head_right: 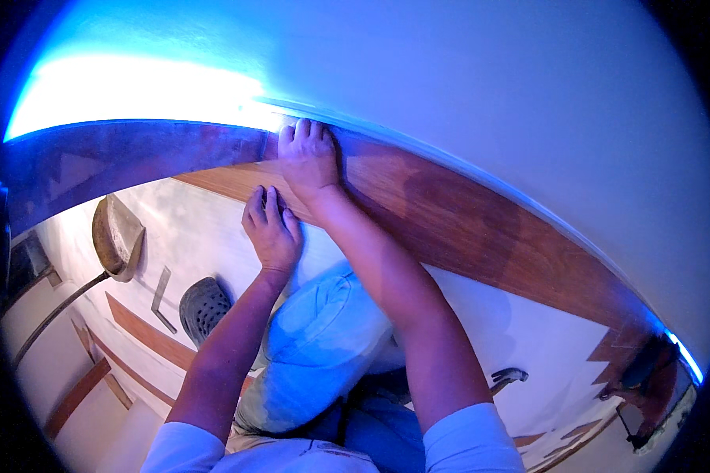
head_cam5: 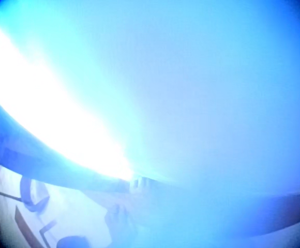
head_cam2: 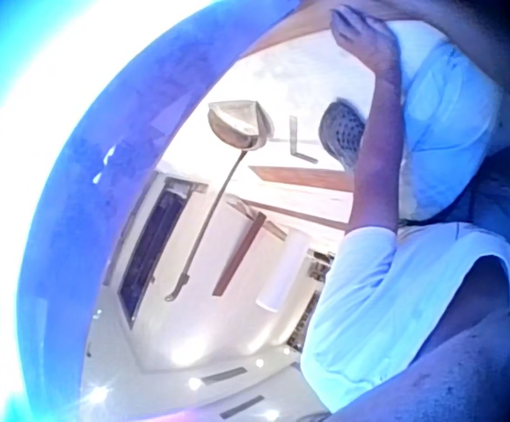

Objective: The person installs wooden flooring by positioning planks against the wall, aligning them with existing boards, and hammering them into place using a wooden block for protection.

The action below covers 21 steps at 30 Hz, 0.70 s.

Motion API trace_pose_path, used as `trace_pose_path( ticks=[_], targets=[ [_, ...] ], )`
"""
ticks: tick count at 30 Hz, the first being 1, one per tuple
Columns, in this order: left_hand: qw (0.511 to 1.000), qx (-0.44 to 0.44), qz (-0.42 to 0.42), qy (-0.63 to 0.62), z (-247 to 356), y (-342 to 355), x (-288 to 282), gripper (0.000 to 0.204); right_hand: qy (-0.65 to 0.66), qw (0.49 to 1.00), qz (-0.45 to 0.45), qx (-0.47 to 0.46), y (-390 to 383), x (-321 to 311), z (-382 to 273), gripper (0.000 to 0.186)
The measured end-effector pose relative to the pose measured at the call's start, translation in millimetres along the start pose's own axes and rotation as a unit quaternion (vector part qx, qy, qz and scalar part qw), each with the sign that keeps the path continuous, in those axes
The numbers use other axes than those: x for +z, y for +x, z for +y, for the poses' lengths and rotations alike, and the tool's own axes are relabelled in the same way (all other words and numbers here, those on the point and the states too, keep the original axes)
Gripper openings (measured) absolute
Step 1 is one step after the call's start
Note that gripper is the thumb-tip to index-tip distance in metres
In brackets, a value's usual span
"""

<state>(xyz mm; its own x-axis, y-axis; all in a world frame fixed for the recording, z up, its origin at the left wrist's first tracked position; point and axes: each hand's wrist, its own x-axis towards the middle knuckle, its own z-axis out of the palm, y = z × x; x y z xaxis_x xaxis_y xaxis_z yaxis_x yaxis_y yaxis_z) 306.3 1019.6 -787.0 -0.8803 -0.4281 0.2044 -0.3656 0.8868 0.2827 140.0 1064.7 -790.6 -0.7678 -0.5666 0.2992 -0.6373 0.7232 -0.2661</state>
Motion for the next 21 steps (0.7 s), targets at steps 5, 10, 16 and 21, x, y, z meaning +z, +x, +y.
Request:
trace_pose_path(
  ticks=[5, 10, 16, 21],
  targets=[
    [1.000, 0.001, 0.001, 0.001, -1.4, -0.1, -1.4, 0.055, 0.026, 0.999, 0.036, -0.019, 3.2, 9.1, -5.0, 0.020],
    [1.000, 0.002, 0.009, 0.000, -1.9, -0.6, -0.9, 0.055, 0.042, 0.997, 0.050, -0.040, 9.2, 17.4, -8.6, 0.020],
    [1.000, 0.001, 0.008, -0.002, -1.5, 0.0, -0.2, 0.054, 0.107, 0.991, 0.043, -0.063, 13.8, 18.3, -12.8, 0.026],
    [1.000, -0.003, 0.002, -0.004, -2.1, -0.2, -1.0, 0.055, 0.160, 0.984, 0.046, -0.071, 7.6, 14.7, -1.2, 0.034]
  ],
)
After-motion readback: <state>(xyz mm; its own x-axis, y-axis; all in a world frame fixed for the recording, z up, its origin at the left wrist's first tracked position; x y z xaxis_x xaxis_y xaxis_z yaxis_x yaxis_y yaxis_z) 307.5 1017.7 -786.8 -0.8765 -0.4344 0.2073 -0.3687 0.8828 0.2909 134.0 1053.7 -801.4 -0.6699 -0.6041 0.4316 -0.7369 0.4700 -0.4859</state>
